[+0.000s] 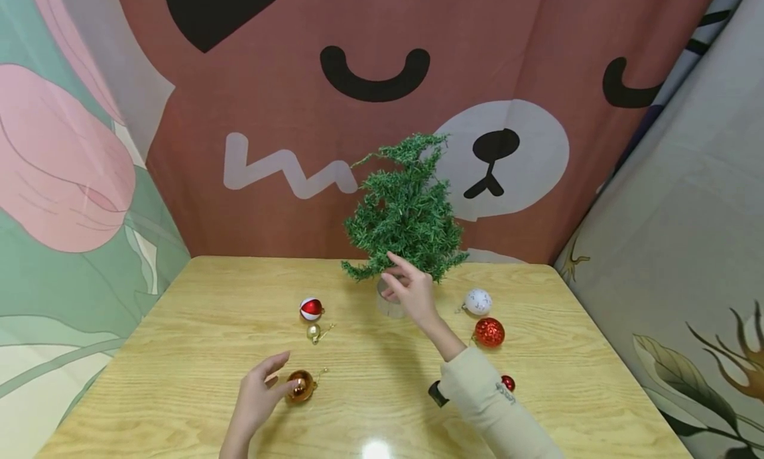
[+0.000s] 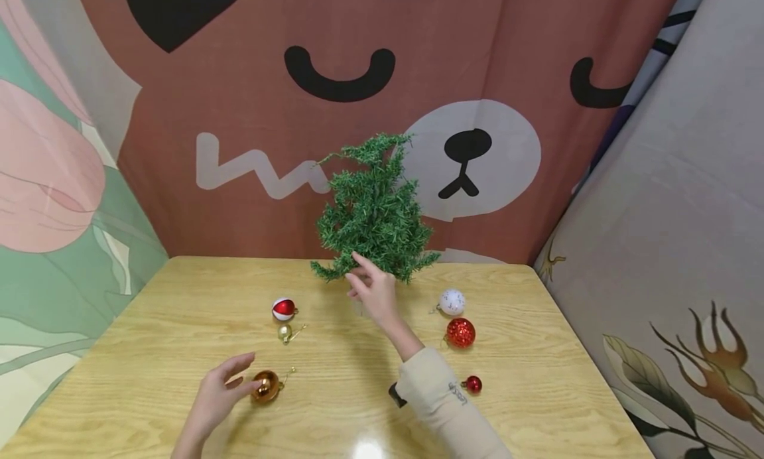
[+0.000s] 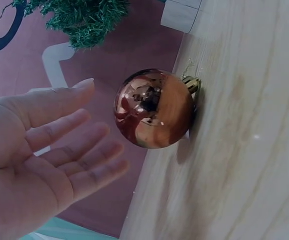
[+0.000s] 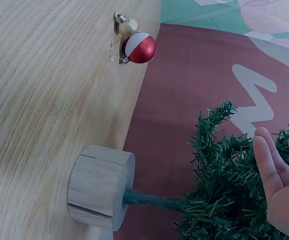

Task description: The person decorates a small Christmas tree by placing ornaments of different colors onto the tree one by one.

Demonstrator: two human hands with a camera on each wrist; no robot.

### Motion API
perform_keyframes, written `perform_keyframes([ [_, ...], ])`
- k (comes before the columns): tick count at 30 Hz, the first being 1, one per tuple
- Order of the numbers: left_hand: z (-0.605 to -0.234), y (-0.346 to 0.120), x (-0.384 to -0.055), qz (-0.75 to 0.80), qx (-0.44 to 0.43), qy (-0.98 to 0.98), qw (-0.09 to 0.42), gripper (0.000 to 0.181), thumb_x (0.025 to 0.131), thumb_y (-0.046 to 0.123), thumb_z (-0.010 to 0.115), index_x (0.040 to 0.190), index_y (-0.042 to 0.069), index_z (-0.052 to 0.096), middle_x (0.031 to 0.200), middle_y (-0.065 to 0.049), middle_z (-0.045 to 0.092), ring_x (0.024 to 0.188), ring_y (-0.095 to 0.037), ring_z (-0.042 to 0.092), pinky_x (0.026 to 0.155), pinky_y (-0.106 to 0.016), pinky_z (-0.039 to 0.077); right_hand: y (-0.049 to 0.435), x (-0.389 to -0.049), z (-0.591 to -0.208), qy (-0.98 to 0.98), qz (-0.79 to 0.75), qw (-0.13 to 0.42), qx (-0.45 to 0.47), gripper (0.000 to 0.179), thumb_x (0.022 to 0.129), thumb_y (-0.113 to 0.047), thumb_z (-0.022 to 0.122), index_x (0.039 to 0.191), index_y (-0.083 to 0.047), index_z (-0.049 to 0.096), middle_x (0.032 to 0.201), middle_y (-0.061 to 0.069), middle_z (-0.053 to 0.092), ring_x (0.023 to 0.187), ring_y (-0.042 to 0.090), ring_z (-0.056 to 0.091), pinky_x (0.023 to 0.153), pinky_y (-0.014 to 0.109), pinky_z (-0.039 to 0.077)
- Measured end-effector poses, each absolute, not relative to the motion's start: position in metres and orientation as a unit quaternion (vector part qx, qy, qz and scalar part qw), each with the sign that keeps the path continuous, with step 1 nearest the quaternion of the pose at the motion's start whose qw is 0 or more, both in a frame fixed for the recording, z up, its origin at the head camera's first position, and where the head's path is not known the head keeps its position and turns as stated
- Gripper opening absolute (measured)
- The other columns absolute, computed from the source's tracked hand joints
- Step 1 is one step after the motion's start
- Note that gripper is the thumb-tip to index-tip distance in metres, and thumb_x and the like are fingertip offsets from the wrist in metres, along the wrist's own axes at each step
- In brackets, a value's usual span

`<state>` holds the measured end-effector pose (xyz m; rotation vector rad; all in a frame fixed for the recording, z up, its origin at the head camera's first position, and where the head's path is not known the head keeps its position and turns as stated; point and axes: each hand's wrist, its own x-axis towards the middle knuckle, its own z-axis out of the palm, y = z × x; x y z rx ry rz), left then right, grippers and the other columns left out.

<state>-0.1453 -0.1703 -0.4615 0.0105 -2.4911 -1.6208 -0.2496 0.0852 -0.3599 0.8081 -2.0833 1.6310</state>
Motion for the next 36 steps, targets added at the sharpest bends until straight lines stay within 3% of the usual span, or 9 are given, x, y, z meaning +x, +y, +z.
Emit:
perform_keyframes([
  [7,-0.465,-0.172,-0.146,-0.543,0.038,-0.838,0.035,0.051,0.073,0.001,0.07,0.118,-0.013,0.049,0.118,-0.028,0.05,0.109,-0.041,0.047,0.088,-0.045,0.041,0.085,-0.25,-0.359,-0.746,0.572,0.186,0.284,0.04,0.083,0.01,0.054,0.122,0.016,0.044,0.09,0.033,0.058,0.058,0.042,0.059,0.052,0.04,0.051],
  [15,-0.47,-0.171,-0.148,-0.557,0.054,-0.828,0.018,0.056,0.073,0.001,0.07,0.119,-0.018,0.043,0.115,-0.033,0.048,0.103,-0.041,0.05,0.083,-0.042,0.045,0.086,-0.259,-0.368,-0.746,0.574,0.187,0.282,0.041,0.085,0.005,0.056,0.124,0.012,0.045,0.09,0.029,0.06,0.057,0.036,0.06,0.053,0.036,0.052],
  [22,-0.473,-0.169,-0.151,-0.564,0.066,-0.823,0.003,0.056,0.074,0.003,0.071,0.118,-0.019,0.043,0.114,-0.033,0.05,0.103,-0.041,0.05,0.081,-0.039,0.047,0.085,-0.254,-0.357,-0.751,0.575,0.184,0.267,0.041,0.084,0.007,0.056,0.122,0.016,0.043,0.091,0.032,0.059,0.058,0.041,0.06,0.053,0.043,0.051],
  [36,-0.472,-0.166,-0.151,-0.561,0.054,-0.826,-0.015,0.046,0.074,-0.001,0.068,0.111,-0.021,0.048,0.104,-0.03,0.056,0.097,-0.039,0.054,0.078,-0.04,0.048,0.083,-0.254,-0.354,-0.748,0.579,0.169,0.275,0.037,0.084,0.008,0.054,0.119,0.016,0.046,0.092,0.033,0.058,0.061,0.043,0.059,0.055,0.044,0.051],
])
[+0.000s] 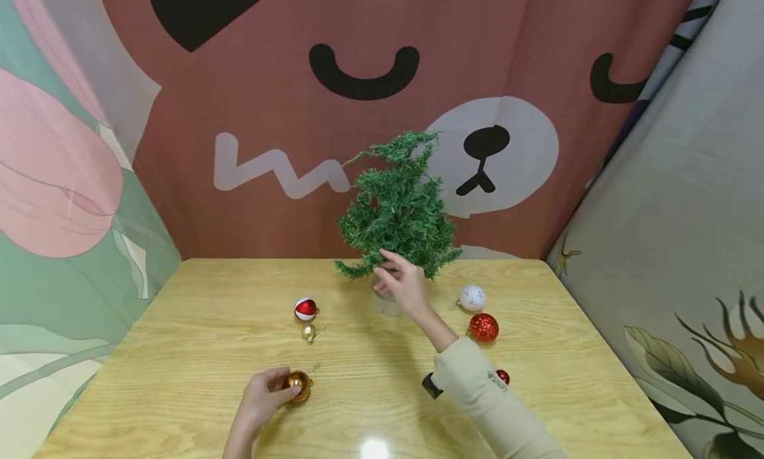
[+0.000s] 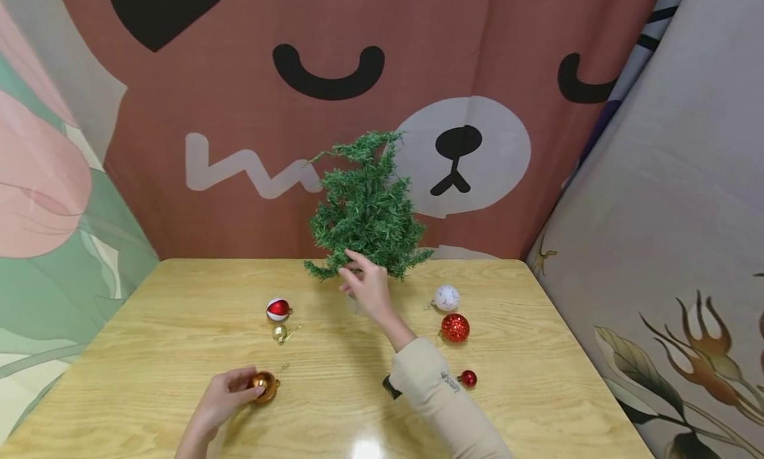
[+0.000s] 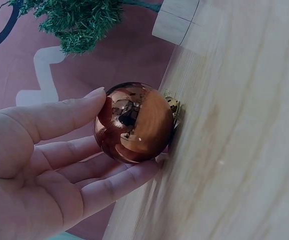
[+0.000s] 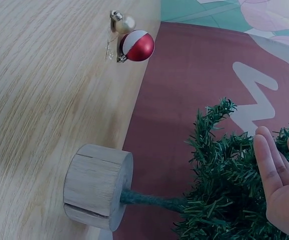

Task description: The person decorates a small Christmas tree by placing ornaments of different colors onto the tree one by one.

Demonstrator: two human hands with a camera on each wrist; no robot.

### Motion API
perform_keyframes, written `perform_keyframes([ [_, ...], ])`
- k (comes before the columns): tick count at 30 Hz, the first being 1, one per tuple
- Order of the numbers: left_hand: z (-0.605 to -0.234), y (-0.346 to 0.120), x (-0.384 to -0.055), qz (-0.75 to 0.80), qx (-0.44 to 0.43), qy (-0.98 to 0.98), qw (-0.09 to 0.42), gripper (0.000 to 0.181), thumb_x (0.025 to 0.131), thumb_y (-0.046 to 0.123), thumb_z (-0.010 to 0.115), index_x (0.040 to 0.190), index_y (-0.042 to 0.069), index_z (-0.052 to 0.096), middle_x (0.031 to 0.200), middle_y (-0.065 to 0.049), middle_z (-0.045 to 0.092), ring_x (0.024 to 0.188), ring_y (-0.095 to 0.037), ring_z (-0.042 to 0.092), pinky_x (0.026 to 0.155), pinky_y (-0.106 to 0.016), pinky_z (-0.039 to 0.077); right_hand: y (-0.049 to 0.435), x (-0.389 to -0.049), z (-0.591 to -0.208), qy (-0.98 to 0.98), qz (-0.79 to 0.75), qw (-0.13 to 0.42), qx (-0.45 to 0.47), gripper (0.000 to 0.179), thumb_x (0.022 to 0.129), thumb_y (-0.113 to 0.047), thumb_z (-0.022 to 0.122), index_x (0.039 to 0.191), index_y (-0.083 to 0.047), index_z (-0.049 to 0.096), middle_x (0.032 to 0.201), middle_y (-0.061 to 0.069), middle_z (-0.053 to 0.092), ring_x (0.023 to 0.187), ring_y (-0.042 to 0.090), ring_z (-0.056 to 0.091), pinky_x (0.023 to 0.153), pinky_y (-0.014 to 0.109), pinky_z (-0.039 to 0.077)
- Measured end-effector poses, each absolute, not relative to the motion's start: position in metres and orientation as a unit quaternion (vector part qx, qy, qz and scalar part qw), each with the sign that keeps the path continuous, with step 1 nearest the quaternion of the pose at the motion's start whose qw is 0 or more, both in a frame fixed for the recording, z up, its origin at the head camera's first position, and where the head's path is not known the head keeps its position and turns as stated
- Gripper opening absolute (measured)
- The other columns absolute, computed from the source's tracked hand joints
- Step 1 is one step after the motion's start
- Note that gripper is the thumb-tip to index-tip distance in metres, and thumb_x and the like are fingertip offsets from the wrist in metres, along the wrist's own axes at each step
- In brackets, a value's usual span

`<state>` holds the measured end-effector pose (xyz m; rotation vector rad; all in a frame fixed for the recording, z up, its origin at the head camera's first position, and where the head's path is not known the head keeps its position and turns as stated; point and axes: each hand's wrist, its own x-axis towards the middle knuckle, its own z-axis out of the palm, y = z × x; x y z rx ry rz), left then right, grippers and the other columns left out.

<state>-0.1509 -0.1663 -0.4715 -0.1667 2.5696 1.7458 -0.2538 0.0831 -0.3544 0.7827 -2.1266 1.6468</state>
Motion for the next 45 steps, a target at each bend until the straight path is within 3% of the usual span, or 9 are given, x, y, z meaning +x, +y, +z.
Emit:
perform_keyframes([
  [11,-0.471,-0.164,-0.149,0.552,-0.048,0.832,-0.006,0.042,0.073,-0.001,0.069,0.107,-0.02,0.052,0.099,-0.027,0.059,0.092,-0.034,0.057,0.076,-0.036,0.049,0.081,-0.253,-0.355,-0.751,0.583,0.165,0.261,0.037,0.085,0.006,0.055,0.119,0.014,0.046,0.091,0.031,0.059,0.061,0.043,0.059,0.055,0.041,0.051],
  [20,-0.461,-0.159,-0.153,0.534,-0.031,0.845,-0.027,0.044,0.074,0.004,0.07,0.109,-0.017,0.054,0.099,-0.024,0.061,0.094,-0.036,0.056,0.078,-0.041,0.047,0.08,-0.254,-0.355,-0.743,0.59,0.168,0.267,0.037,0.085,0.006,0.055,0.12,0.014,0.046,0.091,0.031,0.059,0.06,0.042,0.059,0.054,0.04,0.052],
  [26,-0.454,-0.156,-0.157,0.544,-0.033,0.838,-0.028,0.046,0.074,0.005,0.071,0.111,-0.015,0.054,0.101,-0.023,0.06,0.097,-0.037,0.055,0.077,-0.04,0.048,0.081,-0.253,-0.353,-0.746,0.582,0.17,0.276,0.04,0.085,0.006,0.055,0.122,0.013,0.044,0.089,0.03,0.059,0.06,0.043,0.058,0.053,0.042,0.051],
  [34,-0.448,-0.149,-0.163,0.544,-0.012,0.839,-0.03,0.047,0.074,0.008,0.071,0.113,-0.012,0.054,0.102,-0.02,0.06,0.099,-0.036,0.054,0.083,-0.047,0.044,0.08,-0.251,-0.35,-0.753,0.569,0.171,0.284,0.041,0.084,0.006,0.056,0.122,0.014,0.044,0.087,0.03,0.06,0.059,0.043,0.059,0.052,0.042,0.051],
  [42,-0.444,-0.144,-0.166,0.557,0.004,0.829,-0.037,0.045,0.074,0.006,0.071,0.111,-0.012,0.054,0.102,-0.02,0.06,0.098,-0.036,0.054,0.08,-0.043,0.046,0.078,-0.249,-0.346,-0.767,0.548,0.172,0.286,0.04,0.083,0.008,0.057,0.121,0.013,0.046,0.085,0.03,0.059,0.057,0.042,0.059,0.053,0.045,0.05],
  [45,-0.442,-0.143,-0.166,0.553,0.004,0.832,-0.036,0.046,0.074,0.009,0.072,0.112,-0.01,0.055,0.103,-0.019,0.06,0.1,-0.036,0.053,0.08,-0.045,0.046,0.077,-0.248,-0.343,-0.775,0.537,0.171,0.285,0.04,0.083,0.007,0.057,0.121,0.013,0.046,0.086,0.03,0.06,0.057,0.041,0.059,0.053,0.037,0.052],
])
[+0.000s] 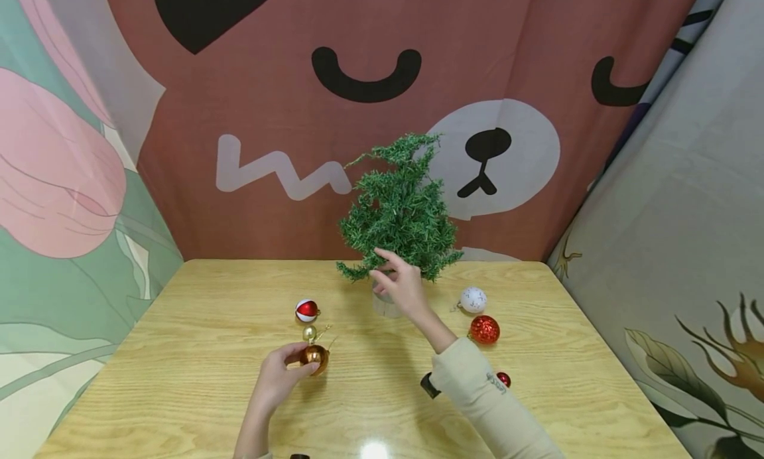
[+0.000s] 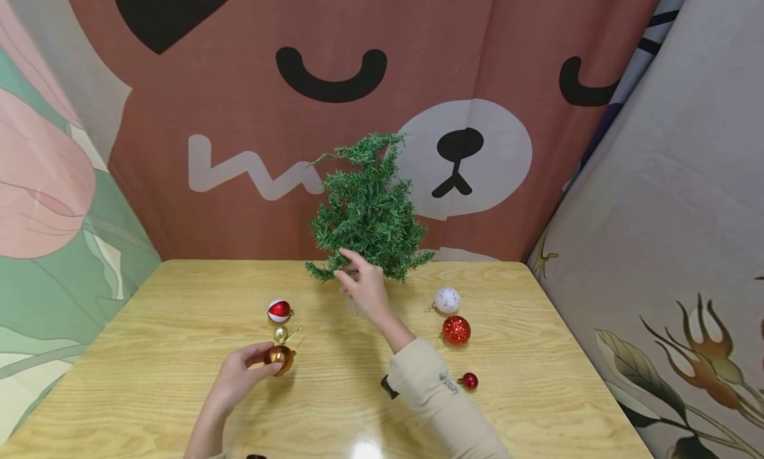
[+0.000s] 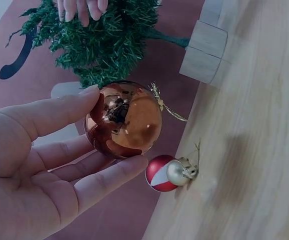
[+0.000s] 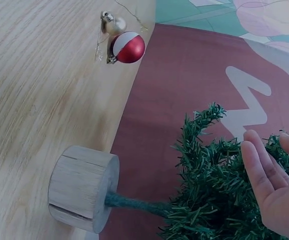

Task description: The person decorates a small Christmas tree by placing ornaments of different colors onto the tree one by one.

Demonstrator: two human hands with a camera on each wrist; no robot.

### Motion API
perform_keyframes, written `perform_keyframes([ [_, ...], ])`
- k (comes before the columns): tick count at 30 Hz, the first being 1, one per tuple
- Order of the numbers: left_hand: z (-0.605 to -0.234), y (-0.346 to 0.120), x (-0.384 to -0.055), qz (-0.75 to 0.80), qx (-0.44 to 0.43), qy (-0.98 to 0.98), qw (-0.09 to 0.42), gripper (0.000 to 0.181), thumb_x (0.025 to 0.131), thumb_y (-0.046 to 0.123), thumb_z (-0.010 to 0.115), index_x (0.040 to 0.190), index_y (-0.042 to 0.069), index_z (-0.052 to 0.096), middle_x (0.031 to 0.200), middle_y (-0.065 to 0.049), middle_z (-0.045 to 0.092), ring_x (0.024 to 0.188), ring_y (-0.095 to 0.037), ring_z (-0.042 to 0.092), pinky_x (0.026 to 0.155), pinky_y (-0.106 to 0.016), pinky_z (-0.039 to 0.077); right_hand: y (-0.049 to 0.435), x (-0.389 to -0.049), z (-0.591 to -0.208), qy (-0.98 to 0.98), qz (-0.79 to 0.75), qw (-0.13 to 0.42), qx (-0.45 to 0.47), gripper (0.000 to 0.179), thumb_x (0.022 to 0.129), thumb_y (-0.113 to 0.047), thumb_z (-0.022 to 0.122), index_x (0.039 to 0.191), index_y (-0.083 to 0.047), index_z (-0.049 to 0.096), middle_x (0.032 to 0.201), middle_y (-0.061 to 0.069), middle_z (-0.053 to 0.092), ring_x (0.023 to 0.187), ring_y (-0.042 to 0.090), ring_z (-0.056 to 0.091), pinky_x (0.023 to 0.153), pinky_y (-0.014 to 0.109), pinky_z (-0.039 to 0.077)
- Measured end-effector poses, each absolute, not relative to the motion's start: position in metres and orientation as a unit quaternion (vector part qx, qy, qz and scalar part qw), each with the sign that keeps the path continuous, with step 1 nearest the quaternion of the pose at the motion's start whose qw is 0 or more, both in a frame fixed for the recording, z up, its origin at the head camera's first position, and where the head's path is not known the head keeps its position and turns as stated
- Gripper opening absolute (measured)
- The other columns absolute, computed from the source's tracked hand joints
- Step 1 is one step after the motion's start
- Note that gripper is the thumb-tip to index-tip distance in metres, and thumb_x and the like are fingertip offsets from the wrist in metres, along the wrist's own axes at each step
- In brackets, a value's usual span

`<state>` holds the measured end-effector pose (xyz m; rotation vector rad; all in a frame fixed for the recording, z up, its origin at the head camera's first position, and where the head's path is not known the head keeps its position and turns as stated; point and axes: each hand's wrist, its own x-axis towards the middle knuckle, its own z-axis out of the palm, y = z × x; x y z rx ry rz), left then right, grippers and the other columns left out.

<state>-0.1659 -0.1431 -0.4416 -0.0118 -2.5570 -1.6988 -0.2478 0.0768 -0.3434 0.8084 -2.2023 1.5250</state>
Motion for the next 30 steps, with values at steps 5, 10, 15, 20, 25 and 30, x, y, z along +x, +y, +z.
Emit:
perform_keyframes([
  [5,-0.437,-0.14,-0.166,-0.549,-0.007,-0.835,0.036,0.046,0.075,0.012,0.072,0.113,-0.008,0.056,0.105,-0.018,0.06,0.102,-0.035,0.053,0.083,-0.048,0.043,0.076,-0.247,-0.342,-0.783,0.53,0.171,0.277,0.037,0.084,0.006,0.056,0.12,0.012,0.048,0.086,0.028,0.06,0.058,0.04,0.06,0.053,0.028,0.052],
  [10,-0.431,-0.137,-0.169,-0.557,-0.014,-0.83,0.036,0.046,0.075,0.012,0.072,0.114,-0.005,0.056,0.108,-0.018,0.059,0.103,-0.034,0.053,0.087,-0.051,0.039,0.076,-0.248,-0.343,-0.777,0.539,0.168,0.277,0.036,0.084,0.007,0.055,0.119,0.013,0.049,0.085,0.029,0.06,0.057,0.042,0.059,0.054,0.043,0.051],
  [15,-0.425,-0.134,-0.172,-0.559,-0.02,-0.828,0.034,0.046,0.076,0.012,0.071,0.115,-0.006,0.055,0.11,-0.018,0.058,0.106,-0.036,0.05,0.086,-0.05,0.04,0.076,-0.249,-0.344,-0.769,0.552,0.165,0.278,0.035,0.084,0.007,0.055,0.118,0.013,0.049,0.084,0.031,0.059,0.057,0.043,0.058,0.054,0.048,0.05],
  [20,-0.42,-0.13,-0.174,-0.556,-0.034,-0.829,0.042,0.044,0.077,0.013,0.07,0.114,-0.005,0.056,0.11,-0.017,0.058,0.105,-0.034,0.051,0.087,-0.052,0.039,0.077,-0.249,-0.344,-0.765,0.553,0.166,0.283,0.035,0.084,0.007,0.055,0.118,0.014,0.048,0.084,0.031,0.059,0.057,0.043,0.058,0.054,0.047,0.05],
  [25,-0.415,-0.127,-0.175,-0.563,-0.041,-0.824,0.048,0.044,0.077,0.013,0.07,0.115,-0.006,0.056,0.112,-0.018,0.057,0.106,-0.032,0.051,0.089,-0.052,0.036,0.077,-0.249,-0.345,-0.763,0.554,0.166,0.288,0.035,0.084,0.008,0.054,0.118,0.015,0.048,0.084,0.032,0.058,0.057,0.044,0.058,0.054,0.048,0.05],
  [30,-0.41,-0.124,-0.175,-0.573,-0.038,-0.817,0.057,0.047,0.076,0.014,0.071,0.117,-0.004,0.056,0.113,-0.017,0.057,0.105,-0.03,0.051,0.083,-0.043,0.044,0.077,-0.251,-0.344,-0.76,0.557,0.171,0.289,0.033,0.084,0.009,0.054,0.116,0.015,0.049,0.082,0.033,0.058,0.056,0.044,0.057,0.054,0.049,0.049],
])
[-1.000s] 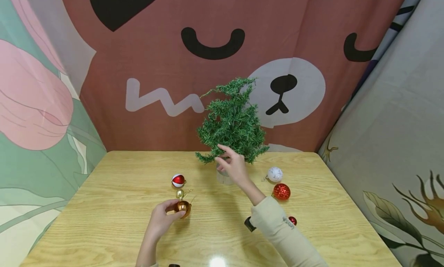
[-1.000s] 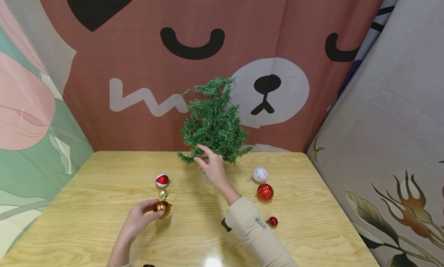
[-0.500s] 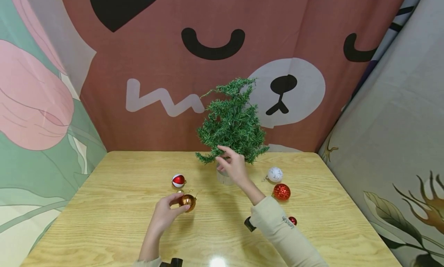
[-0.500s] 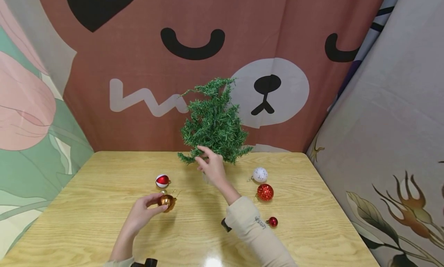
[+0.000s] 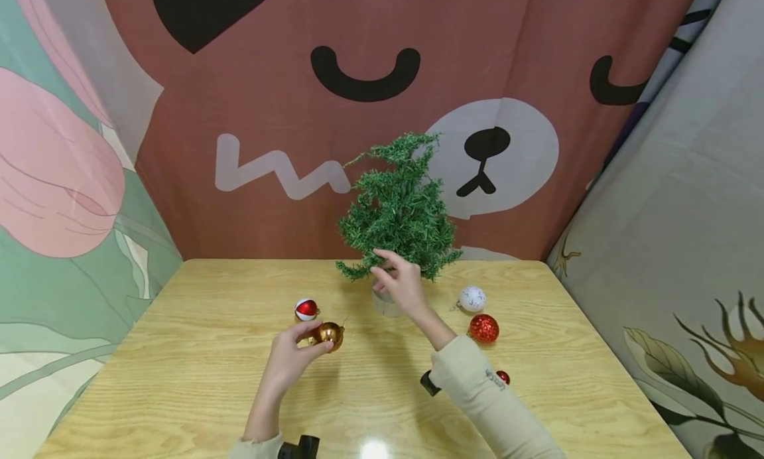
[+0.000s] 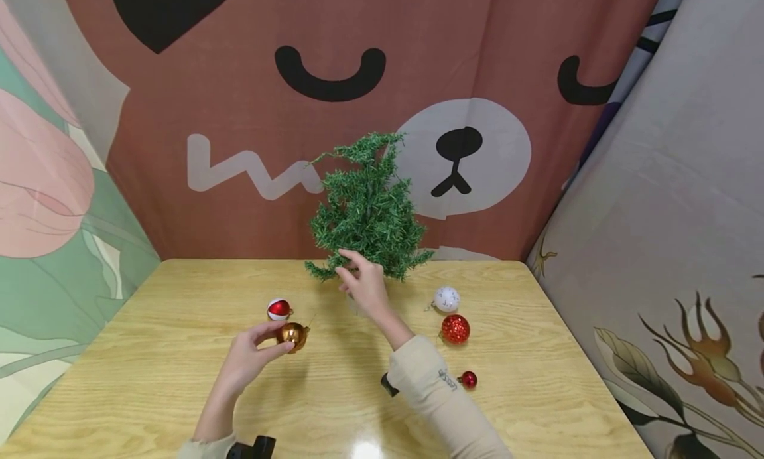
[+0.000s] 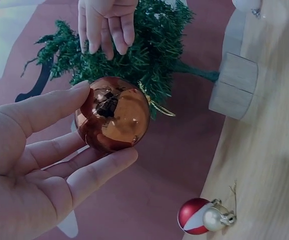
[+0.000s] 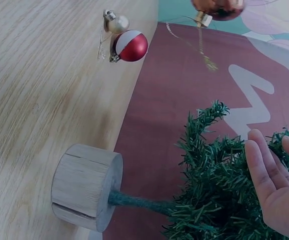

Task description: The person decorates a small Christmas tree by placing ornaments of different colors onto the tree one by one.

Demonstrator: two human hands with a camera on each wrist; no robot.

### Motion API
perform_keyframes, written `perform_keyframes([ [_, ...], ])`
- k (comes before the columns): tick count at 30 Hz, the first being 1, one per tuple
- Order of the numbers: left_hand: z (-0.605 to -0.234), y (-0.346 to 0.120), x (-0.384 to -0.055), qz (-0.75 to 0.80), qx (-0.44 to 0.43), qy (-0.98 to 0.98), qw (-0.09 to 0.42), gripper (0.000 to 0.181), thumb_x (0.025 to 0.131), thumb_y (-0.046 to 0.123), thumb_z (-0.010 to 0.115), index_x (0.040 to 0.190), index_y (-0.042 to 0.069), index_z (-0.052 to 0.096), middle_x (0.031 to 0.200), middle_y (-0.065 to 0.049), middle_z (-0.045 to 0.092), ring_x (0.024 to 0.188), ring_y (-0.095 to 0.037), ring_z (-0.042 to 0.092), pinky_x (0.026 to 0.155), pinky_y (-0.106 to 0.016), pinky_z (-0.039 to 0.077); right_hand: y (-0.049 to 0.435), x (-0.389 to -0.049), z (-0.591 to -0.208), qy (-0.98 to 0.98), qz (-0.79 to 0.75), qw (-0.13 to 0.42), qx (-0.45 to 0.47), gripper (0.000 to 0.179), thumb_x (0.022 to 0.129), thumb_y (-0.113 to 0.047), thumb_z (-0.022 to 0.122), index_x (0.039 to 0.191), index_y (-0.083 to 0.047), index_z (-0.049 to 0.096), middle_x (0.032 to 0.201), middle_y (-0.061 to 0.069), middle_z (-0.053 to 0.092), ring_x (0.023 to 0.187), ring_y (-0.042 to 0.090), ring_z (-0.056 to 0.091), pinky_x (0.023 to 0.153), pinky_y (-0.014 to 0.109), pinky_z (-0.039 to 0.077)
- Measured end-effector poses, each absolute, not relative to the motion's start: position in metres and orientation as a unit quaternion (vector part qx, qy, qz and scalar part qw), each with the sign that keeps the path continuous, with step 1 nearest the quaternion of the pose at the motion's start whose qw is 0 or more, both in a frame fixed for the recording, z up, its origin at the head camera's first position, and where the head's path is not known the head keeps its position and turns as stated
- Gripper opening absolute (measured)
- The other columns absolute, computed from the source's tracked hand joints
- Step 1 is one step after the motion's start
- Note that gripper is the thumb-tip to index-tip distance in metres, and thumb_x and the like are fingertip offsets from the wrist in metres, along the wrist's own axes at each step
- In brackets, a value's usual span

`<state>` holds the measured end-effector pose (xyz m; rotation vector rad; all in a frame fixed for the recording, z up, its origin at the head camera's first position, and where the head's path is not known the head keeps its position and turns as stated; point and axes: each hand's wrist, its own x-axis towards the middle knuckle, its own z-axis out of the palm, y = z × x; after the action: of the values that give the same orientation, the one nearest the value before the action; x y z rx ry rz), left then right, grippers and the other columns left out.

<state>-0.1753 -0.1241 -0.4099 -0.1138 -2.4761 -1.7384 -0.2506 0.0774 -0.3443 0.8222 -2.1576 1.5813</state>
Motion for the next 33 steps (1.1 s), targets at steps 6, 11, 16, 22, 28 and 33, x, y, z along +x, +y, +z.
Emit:
perform_keyframes([
  [6,-0.403,-0.12,-0.177,-0.606,-0.039,-0.792,0.063,0.045,0.075,0.007,0.071,0.116,-0.004,0.056,0.112,-0.017,0.056,0.103,-0.029,0.053,0.074,-0.03,0.05,0.077,-0.251,-0.344,-0.763,0.553,0.173,0.288,0.033,0.084,0.009,0.055,0.116,0.015,0.05,0.081,0.032,0.058,0.056,0.043,0.057,0.053,0.048,0.049],
  [11,-0.396,-0.118,-0.179,-0.617,-0.042,-0.782,0.073,0.044,0.075,0.004,0.071,0.116,-0.005,0.056,0.111,-0.018,0.055,0.101,-0.029,0.053,0.072,-0.028,0.05,0.077,-0.251,-0.344,-0.768,0.546,0.174,0.286,0.033,0.083,0.008,0.055,0.116,0.014,0.05,0.081,0.029,0.059,0.056,0.041,0.058,0.052,0.045,0.05],
  [16,-0.39,-0.115,-0.18,-0.615,-0.062,-0.78,0.097,0.044,0.074,0.002,0.071,0.115,-0.006,0.056,0.109,-0.019,0.056,0.103,-0.03,0.053,0.075,-0.029,0.049,0.077,-0.251,-0.344,-0.768,0.548,0.172,0.284,0.033,0.084,0.008,0.055,0.116,0.014,0.05,0.08,0.028,0.06,0.056,0.041,0.058,0.053,0.045,0.05],
  [22,-0.383,-0.111,-0.181,-0.605,-0.086,-0.781,0.13,0.046,0.073,0.001,0.071,0.115,-0.007,0.055,0.108,-0.018,0.055,0.1,-0.031,0.053,0.077,-0.032,0.049,0.077,-0.25,-0.344,-0.767,0.554,0.167,0.277,0.034,0.084,0.007,0.055,0.117,0.014,0.05,0.081,0.029,0.059,0.057,0.043,0.058,0.053,0.046,0.05],
  [28,-0.378,-0.109,-0.182,-0.608,-0.087,-0.776,0.143,0.051,0.073,-0.001,0.071,0.119,-0.008,0.051,0.113,-0.02,0.052,0.096,-0.029,0.051,0.077,-0.03,0.049,0.077,-0.249,-0.343,-0.768,0.556,0.163,0.273,0.033,0.085,0.006,0.055,0.117,0.013,0.05,0.081,0.028,0.06,0.057,0.043,0.058,0.054,0.047,0.05],
  [33,-0.375,-0.106,-0.184,-0.595,-0.1,-0.78,0.169,0.048,0.072,0.001,0.072,0.116,-0.009,0.054,0.109,-0.02,0.052,0.095,-0.029,0.05,0.079,-0.034,0.048,0.077,-0.248,-0.343,-0.768,0.555,0.162,0.274,0.033,0.085,0.006,0.055,0.117,0.014,0.05,0.081,0.028,0.06,0.057,0.043,0.058,0.054,0.047,0.05],
])
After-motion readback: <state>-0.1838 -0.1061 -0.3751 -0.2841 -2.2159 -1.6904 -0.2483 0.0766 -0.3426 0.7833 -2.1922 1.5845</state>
